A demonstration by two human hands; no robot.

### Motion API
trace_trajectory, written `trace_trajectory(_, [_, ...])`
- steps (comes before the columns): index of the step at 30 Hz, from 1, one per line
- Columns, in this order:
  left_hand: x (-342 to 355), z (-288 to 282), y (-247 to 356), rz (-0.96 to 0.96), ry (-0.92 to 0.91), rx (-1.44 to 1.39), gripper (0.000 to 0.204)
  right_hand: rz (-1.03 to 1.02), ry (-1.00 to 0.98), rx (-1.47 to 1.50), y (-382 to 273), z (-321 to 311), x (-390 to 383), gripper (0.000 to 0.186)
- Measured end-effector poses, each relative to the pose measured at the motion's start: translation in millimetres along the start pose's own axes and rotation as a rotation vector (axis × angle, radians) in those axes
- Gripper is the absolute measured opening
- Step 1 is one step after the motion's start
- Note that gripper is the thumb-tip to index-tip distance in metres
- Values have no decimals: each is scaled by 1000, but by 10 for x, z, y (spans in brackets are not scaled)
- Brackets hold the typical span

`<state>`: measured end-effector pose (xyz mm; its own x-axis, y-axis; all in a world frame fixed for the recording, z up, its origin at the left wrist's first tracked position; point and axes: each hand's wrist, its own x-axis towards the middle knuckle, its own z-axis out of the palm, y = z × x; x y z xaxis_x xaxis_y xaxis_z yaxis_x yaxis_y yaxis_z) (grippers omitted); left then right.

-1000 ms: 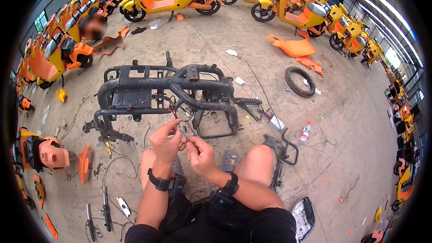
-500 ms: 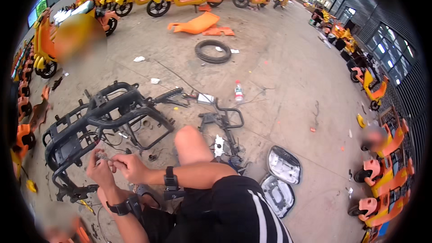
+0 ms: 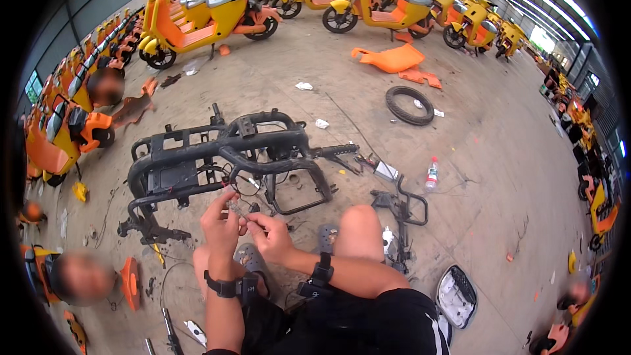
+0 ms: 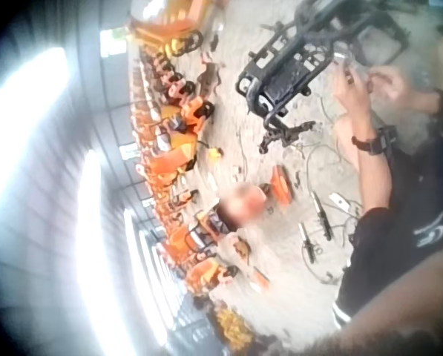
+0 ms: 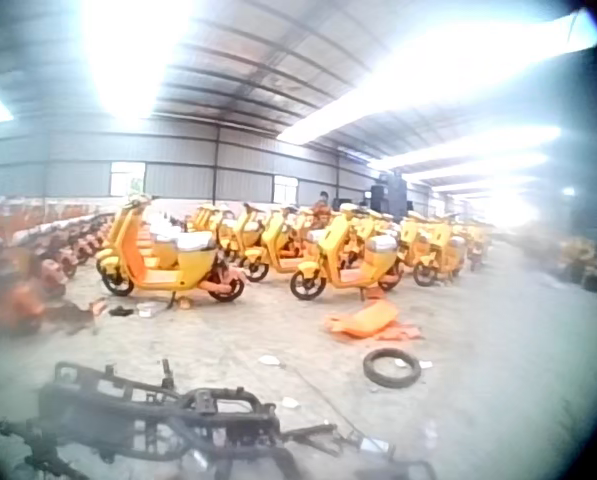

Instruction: The person is splicing and repairing electrical wires on a motorcycle frame using a pair of pliers and hands.

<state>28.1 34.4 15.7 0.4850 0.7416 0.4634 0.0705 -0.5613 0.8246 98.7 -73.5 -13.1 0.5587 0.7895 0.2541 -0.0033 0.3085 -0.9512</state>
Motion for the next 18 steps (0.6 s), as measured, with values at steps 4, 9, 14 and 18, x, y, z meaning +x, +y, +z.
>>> trace_trajectory(4, [-8, -7, 1, 21, 9, -17, 22, 25, -17, -11, 29, -17, -32, 18])
trace_trajectory(9, [-9, -12, 31, -80, 10, -89, 16, 3, 9, -17, 71, -40, 5, 18])
trace_trajectory(14, [-50, 17, -68, -220, -37, -235, 21, 27, 17, -33, 27, 9, 3, 18])
trace_trajectory(18, [-33, 36, -58, -246, -9, -208, 16, 29, 31, -56, 77, -1, -20, 18])
